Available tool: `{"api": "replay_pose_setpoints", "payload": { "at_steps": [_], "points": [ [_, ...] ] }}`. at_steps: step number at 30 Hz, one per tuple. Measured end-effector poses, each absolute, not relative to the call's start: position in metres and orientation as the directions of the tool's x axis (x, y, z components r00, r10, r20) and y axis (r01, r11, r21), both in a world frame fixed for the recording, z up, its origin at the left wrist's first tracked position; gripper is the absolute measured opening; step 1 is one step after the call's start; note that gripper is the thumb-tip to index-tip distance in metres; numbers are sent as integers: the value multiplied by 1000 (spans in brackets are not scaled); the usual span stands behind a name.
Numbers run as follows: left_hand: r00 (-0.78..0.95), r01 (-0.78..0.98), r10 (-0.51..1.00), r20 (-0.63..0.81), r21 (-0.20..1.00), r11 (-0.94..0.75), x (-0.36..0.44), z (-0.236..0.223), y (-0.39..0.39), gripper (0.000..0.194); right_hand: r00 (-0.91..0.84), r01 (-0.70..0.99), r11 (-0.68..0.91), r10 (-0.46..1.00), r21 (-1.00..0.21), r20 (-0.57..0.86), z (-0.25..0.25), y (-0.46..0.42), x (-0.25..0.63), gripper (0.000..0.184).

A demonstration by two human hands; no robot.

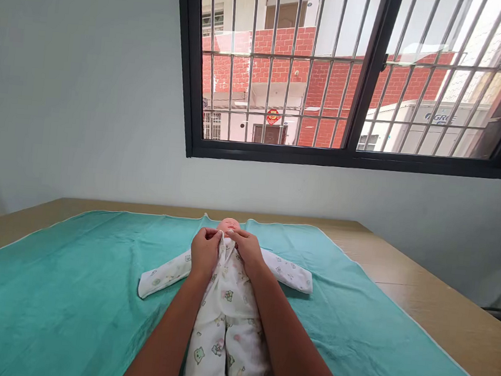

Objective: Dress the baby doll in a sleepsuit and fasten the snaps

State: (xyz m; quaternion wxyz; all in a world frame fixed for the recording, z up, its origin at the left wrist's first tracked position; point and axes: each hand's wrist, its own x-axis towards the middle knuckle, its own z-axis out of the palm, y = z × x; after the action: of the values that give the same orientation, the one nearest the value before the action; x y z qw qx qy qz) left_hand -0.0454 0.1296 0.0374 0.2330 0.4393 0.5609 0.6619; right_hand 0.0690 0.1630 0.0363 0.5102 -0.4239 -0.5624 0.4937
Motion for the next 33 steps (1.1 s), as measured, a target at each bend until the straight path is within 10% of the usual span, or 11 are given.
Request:
{"api": "replay_pose_setpoints", "payload": {
  "at_steps": [11,33],
  "points": [
    [-506,-152,843,182,943,-295,-39,47,127,35,-153,-121,183,968,-976,200,40,157,71,21],
    [-382,-134,918,108,976,-171,-34,49,122,27,-204,-110,111,970,-988,132,37,163,76,25]
  ]
}}
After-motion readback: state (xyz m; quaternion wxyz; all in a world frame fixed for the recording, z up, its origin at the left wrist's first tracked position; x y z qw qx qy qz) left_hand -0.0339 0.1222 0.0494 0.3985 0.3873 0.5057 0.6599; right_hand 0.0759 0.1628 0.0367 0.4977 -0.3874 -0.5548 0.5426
